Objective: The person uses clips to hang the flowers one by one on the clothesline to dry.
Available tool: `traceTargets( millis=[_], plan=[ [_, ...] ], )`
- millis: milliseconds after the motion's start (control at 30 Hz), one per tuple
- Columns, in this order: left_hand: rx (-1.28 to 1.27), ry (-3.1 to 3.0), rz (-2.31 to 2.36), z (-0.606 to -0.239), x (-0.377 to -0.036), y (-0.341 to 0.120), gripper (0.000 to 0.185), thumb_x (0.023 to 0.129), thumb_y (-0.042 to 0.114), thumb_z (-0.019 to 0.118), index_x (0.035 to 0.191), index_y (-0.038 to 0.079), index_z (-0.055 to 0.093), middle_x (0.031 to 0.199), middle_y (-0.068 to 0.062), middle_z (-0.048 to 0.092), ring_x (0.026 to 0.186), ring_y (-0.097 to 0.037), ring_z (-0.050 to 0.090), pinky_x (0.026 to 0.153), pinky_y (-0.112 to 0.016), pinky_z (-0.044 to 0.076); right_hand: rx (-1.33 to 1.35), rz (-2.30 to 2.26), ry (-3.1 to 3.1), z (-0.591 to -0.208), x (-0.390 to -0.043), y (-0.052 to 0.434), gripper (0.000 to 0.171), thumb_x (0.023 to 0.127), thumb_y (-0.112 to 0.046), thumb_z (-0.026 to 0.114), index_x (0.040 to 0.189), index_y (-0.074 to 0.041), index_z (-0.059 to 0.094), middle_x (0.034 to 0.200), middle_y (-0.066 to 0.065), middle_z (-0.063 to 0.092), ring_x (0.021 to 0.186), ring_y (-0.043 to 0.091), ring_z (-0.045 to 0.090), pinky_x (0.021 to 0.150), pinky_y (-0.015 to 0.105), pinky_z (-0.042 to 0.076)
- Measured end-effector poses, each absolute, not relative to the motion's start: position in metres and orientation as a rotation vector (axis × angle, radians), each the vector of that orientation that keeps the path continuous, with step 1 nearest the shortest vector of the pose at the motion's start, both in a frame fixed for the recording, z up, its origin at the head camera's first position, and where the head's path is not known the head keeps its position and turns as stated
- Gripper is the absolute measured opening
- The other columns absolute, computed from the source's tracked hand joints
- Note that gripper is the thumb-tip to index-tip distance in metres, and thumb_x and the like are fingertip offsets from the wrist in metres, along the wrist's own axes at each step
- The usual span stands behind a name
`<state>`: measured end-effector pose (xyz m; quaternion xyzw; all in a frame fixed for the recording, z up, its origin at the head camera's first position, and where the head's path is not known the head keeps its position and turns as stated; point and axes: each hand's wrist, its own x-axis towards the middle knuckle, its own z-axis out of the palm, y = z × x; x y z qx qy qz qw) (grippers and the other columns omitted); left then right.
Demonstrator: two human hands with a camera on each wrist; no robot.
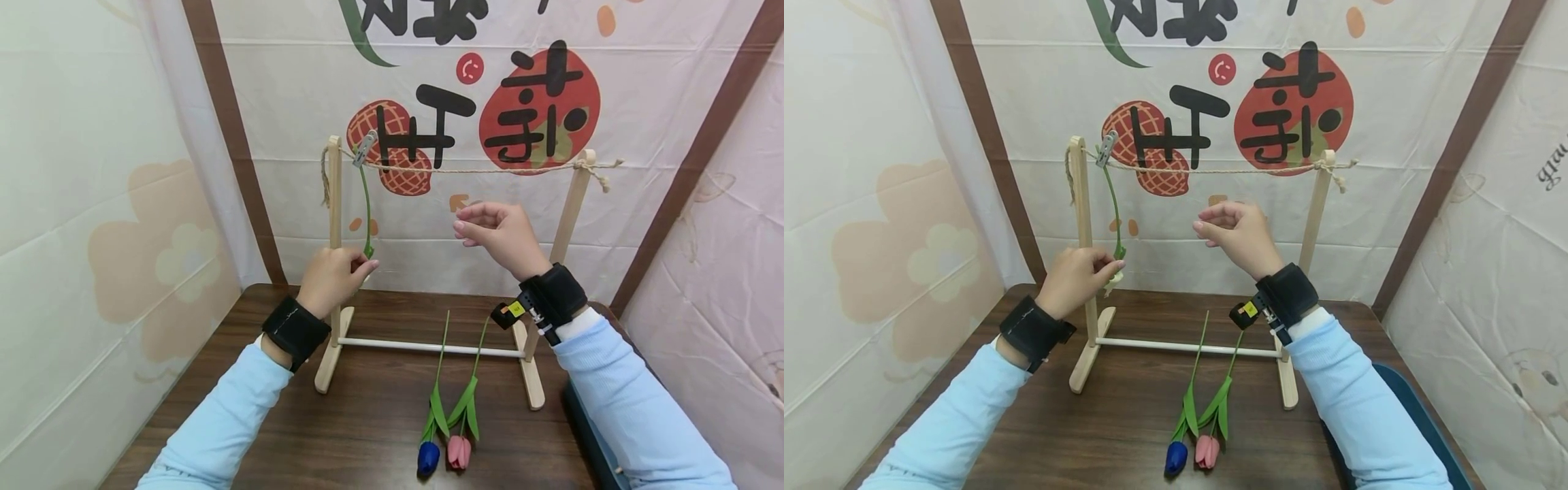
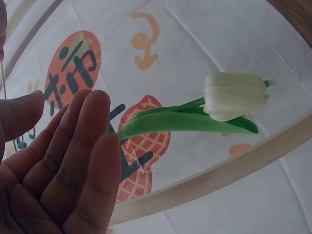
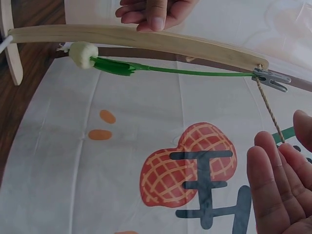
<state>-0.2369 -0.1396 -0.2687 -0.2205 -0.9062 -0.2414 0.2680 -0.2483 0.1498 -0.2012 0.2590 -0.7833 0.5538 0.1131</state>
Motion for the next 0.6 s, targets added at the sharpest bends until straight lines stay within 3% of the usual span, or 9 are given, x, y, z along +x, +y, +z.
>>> traceTargets(
  millis=[600],
  plan=[
    [-0.656,-2.445,-0.640,-0.293,-0.226,-0.125,0.021,0.092,0.025,0.069,0.081,0.008,0.073,0.056,0.007,0.049,0.048,-0.008,0.041,0.046,-0.027,0.035,0.695,1.597,-2.318,-0.243,-0.235,0.180,0.025,0.091,-0.014,0.071,0.107,0.005,0.068,0.095,0.018,0.071,0.077,0.012,0.069,0.072,0.029,0.055]
  ],
)
